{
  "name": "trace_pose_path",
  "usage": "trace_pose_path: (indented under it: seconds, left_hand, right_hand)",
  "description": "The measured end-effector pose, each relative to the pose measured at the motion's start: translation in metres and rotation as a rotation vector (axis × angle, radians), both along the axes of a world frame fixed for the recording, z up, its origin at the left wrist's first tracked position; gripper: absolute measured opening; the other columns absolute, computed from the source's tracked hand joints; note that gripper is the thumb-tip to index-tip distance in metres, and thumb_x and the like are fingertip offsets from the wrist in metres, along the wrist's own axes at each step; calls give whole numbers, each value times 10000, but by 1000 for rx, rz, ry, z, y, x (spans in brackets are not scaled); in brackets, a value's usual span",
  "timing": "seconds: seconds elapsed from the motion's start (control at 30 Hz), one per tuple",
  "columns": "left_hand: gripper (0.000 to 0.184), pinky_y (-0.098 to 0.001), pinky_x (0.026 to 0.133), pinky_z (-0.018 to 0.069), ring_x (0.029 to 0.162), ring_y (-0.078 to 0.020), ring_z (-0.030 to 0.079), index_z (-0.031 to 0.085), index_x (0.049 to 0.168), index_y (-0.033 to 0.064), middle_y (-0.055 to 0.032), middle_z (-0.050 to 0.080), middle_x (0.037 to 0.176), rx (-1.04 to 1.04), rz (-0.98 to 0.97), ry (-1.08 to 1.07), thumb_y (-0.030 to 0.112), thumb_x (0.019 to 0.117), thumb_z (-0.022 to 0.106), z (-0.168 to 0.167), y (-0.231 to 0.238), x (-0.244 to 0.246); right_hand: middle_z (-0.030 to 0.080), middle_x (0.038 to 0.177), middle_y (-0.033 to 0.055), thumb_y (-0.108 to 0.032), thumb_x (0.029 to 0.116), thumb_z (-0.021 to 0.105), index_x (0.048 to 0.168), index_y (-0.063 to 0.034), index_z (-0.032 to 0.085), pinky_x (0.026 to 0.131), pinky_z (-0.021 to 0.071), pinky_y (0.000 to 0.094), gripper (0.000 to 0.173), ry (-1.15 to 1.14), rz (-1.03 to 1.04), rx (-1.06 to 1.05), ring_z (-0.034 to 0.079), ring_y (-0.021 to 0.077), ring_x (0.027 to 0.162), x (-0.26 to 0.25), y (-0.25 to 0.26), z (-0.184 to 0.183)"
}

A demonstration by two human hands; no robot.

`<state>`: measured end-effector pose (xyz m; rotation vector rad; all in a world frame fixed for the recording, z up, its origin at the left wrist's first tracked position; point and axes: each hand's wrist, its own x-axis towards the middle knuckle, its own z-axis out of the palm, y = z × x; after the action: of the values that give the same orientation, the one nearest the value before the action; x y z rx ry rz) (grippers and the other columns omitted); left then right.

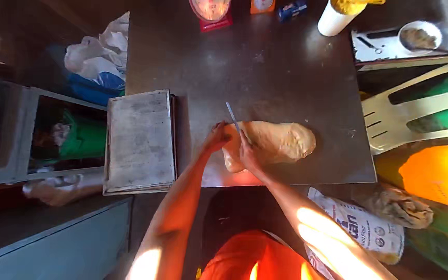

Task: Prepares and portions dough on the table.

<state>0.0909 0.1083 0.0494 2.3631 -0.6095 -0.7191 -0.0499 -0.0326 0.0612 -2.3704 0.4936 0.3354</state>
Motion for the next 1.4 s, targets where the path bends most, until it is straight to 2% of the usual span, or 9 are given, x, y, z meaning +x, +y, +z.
trace_pose_path:
  seconds: [0.2, 0.43, 0.57, 0.63, 0.73, 0.83, 0.93, 1.13, 1.4]
  left_hand:
    - [653, -597, 1030, 477, 1258, -432, 542, 505, 1476, 74, -229, 560, 1385, -45, 57, 24, 272, 910, 765, -10, -2, -9]
    - [469, -547, 932, 564, 1030, -311, 701, 652, 1268, 42, -184, 712, 1124, -68, -23, 301, 251, 868, 784, -1, 68, -31]
    - [506, -454, 1032, 528, 1215, -279, 607, 671, 1226, 41, -184, 589, 1356, -107, 16, 154, 286, 813, 829, 2, 131, -78]
    - [634, -427, 1045, 535, 1223, -244, 624, 593, 1332, 10, -164, 600, 1382, -133, 152, 121, 240, 802, 853, 3, 152, -96]
    - [955, -461, 1028, 551, 1176, -253, 656, 284, 1593, 88, -179, 618, 1348, -166, 278, 229, 174, 817, 834, 0, 149, -99]
    - [738, -472, 1004, 563, 1133, -259, 679, 448, 1500, 70, -176, 658, 1289, -157, 243, 315, 105, 843, 783, 6, 138, -85]
    - [540, -456, 922, 591, 1051, -243, 693, 564, 1381, 41, -163, 688, 1198, -259, 391, 445, 63, 861, 706, 24, 120, -72]
    - [499, -426, 911, 595, 1064, -231, 685, 572, 1330, 17, -134, 692, 1195, -596, 441, 514, -37, 837, 628, 104, -16, -29]
    - [464, -379, 910, 602, 1033, -182, 686, 616, 1231, 22, -87, 697, 1126, -669, 131, 278, 108, 821, 816, 114, -330, 92]
  right_hand:
    - [722, 909, 188, -205, 1048, 469, 1651, -263, 195, 765, 564, 588, 665, 14, -83, -188, 708, 394, 830, 27, 36, -18]
    - [723, 942, 180, -181, 1030, 458, 1654, -266, 183, 691, 577, 599, 688, 253, -58, -93, 708, 374, 759, -209, 66, -13]
    - [740, 1115, 147, -277, 1068, 474, 1581, -248, 405, 711, 615, 560, 518, 81, -78, -130, 745, 332, 839, -320, 46, -8]
    - [733, 1164, 186, -267, 1039, 564, 1359, -41, 635, 797, 615, 553, 398, -151, -166, -98, 750, 348, 920, -292, 47, -8]
    - [767, 998, 109, -349, 992, 645, 1138, -61, 748, 774, 627, 495, 340, -305, -237, -42, 752, 261, 858, -188, 52, -30]
    - [725, 1175, 132, -397, 958, 689, 1326, -88, 657, 951, 575, 526, 483, -111, -235, 248, 713, 283, 1053, -79, 69, -23]
    - [728, 1077, 109, -387, 911, 700, 1221, -114, 689, 913, 578, 497, 413, 16, -210, 449, 706, 246, 993, -15, 44, 15]
    - [724, 953, 49, -276, 899, 730, 1089, -84, 710, 798, 608, 365, 270, -352, -178, 587, 695, 126, 860, 8, -127, 78]
    - [730, 1017, 78, -238, 945, 679, 1116, -63, 715, 825, 601, 375, 248, -627, -233, -19, 702, 150, 907, 91, -444, 99]
